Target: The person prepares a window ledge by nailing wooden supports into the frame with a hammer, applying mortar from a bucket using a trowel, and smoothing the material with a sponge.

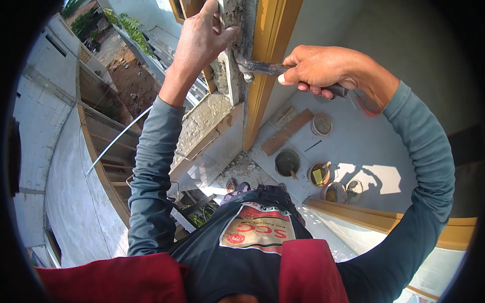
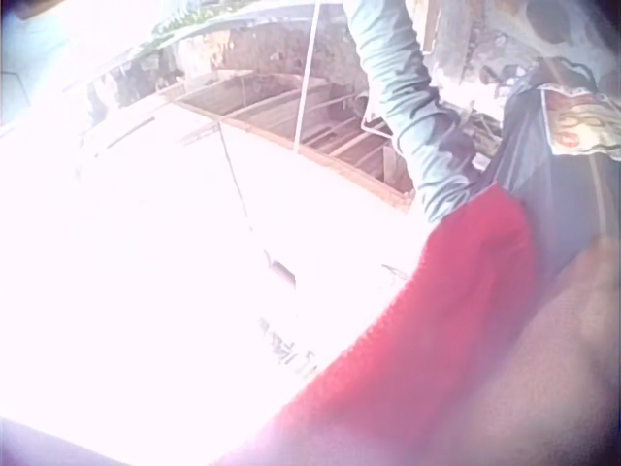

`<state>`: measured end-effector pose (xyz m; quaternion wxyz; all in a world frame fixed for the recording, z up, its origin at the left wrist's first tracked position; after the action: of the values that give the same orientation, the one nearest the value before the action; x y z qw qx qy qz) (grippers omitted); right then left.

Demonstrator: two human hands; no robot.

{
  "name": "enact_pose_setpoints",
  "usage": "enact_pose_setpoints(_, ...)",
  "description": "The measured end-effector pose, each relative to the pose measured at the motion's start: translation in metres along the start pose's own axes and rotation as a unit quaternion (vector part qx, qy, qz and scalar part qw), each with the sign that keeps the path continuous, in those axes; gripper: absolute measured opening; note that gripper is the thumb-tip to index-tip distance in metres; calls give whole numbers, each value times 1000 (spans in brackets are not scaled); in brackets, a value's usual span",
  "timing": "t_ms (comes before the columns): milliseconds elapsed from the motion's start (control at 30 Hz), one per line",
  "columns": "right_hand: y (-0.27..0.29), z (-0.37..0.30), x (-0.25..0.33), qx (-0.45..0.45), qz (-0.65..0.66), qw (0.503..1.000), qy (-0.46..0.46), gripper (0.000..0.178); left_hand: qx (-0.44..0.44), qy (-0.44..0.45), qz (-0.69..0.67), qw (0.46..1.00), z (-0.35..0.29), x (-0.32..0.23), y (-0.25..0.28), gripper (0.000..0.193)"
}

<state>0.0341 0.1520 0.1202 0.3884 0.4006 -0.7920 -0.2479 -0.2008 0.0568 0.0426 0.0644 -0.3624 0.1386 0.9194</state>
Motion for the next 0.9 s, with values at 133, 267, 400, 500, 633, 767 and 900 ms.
enact_pose_setpoints(133, 7, -16, 2, -23, 2, 999, -25, 25, -9, 0, -119, 993, 2, 2, -17, 75)
enact_pose_setpoints(267, -8, -13, 1, -17, 26, 999, -14, 27, -74, -102, -135, 983, 1, 8, -13, 74)
enact_pose_setpoints(400, -15, -4, -7, -36, -1, 999, 18, 30, -63, -88, -163, 981, -1, 12, -11, 73)
enact_pose_setpoints(500, 1, -14, -11, -180, -216, 953, 111, 32, -14, -59, -72, 996, 1, -41, -14, 65)
enact_pose_setpoints(633, -22, -46, -7, 8, 52, 996, -75, 34, 20, -58, 102, 993, -5, -146, 42, 56)
enact_pose_setpoints(767, -38, -70, -19, 33, 51, 995, -80, 33, -26, -94, 72, 993, -12, -109, 44, 57)
enact_pose_setpoints(900, -42, -81, -46, 18, 49, 995, -85, 34, -25, -64, 107, 992, -10, -144, 47, 58)
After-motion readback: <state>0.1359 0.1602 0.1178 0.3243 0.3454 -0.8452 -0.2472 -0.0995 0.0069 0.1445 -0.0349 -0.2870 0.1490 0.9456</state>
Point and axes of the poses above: each hand's wrist, its own z-axis towards the middle knuckle, its own y-axis out of the back of the hand, x = y × z, the point moved 9 cm from there along z, towards the middle knuckle, and after that the axes turned 4 degrees about -z, right-handed, at the moved point
